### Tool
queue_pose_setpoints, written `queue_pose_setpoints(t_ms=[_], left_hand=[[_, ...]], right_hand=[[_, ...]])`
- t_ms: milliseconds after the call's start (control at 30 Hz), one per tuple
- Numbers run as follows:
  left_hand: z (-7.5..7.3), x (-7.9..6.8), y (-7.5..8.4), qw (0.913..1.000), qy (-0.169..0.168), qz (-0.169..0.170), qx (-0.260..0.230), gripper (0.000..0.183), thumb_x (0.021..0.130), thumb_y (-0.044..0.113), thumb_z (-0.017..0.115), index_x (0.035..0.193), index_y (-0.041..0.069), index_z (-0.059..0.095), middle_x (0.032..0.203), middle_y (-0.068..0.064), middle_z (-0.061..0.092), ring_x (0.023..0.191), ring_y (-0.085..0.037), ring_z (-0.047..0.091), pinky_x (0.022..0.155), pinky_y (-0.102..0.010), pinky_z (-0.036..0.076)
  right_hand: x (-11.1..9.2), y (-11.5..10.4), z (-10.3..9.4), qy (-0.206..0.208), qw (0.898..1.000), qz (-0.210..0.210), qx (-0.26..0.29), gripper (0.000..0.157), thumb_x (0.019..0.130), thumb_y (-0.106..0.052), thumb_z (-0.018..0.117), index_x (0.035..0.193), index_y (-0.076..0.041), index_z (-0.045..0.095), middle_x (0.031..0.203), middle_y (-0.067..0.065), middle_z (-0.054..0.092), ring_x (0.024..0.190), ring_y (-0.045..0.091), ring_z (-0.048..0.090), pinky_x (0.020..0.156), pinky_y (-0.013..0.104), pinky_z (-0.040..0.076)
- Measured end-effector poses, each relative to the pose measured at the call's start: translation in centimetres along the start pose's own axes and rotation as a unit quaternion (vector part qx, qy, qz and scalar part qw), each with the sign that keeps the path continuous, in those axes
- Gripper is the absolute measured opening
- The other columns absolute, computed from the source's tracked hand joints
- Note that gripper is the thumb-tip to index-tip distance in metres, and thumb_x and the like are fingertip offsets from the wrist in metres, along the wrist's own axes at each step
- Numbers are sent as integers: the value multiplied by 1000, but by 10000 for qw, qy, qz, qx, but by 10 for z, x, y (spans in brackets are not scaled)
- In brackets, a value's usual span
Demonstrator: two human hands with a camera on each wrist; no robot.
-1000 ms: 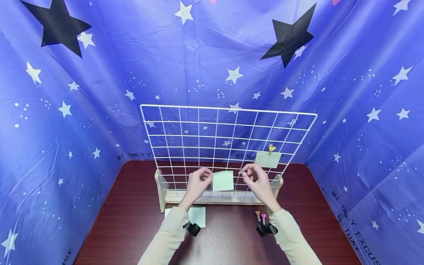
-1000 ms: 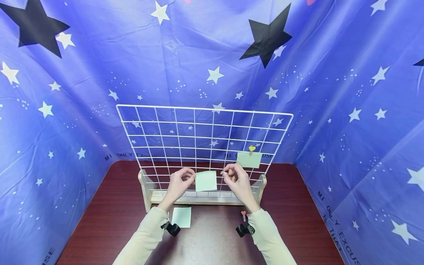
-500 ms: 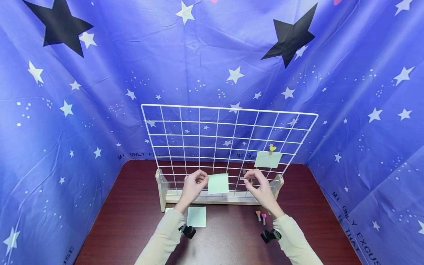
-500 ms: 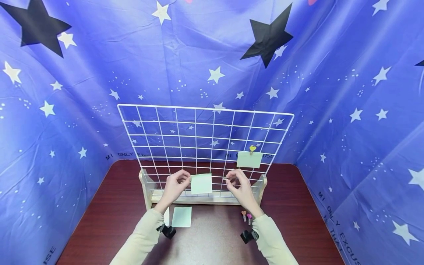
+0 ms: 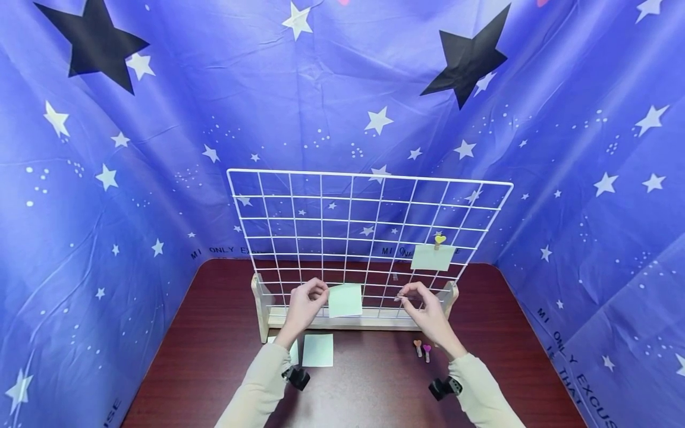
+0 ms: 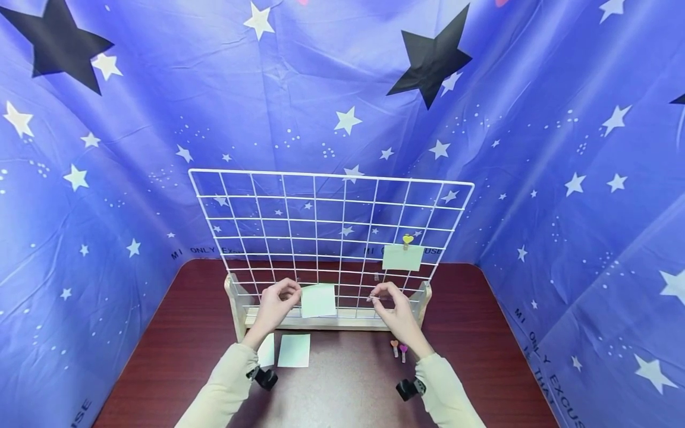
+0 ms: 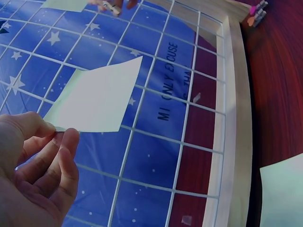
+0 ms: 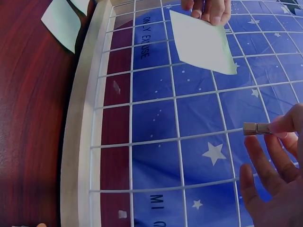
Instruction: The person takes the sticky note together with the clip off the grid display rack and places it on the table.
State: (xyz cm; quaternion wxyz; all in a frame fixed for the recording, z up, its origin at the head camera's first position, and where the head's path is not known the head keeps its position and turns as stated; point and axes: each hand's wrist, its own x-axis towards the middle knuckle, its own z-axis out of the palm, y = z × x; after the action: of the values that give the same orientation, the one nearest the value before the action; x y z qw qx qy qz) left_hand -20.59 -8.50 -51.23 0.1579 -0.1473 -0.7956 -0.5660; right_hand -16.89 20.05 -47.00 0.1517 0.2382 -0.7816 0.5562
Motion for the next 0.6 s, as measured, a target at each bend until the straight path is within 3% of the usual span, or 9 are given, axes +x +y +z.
queue_pose_setpoints(t_ms=[300,467,600], left_hand=[[-11,-5,-5,9999,30,-98,123,8,83,-4,67,82,3,66,72,-2,67,63,-13,64,62,-24,54],[-15,-6,-7,9998,-17,-173,-33,9,84,-5,66,82,3,66,70,-2,67,58,-14,64,58,-24,53],[-18,-8,-8,9999,-18,-150,-66,9,84,-5,65,82,4,65,69,-2,67,57,-15,63,56,-23,51]], right_hand=[[-9,16,-5,52,9999,22,128,15,84,21,57,98,15,54,91,29,62,82,48,60,76,21,50],[-12,20,-7,148,9996,-252,47,15,82,23,57,96,17,54,90,29,60,80,29,63,76,20,50],[-14,17,-8,235,9995,-190,-115,15,81,24,58,95,18,55,89,29,60,80,30,62,78,17,49]])
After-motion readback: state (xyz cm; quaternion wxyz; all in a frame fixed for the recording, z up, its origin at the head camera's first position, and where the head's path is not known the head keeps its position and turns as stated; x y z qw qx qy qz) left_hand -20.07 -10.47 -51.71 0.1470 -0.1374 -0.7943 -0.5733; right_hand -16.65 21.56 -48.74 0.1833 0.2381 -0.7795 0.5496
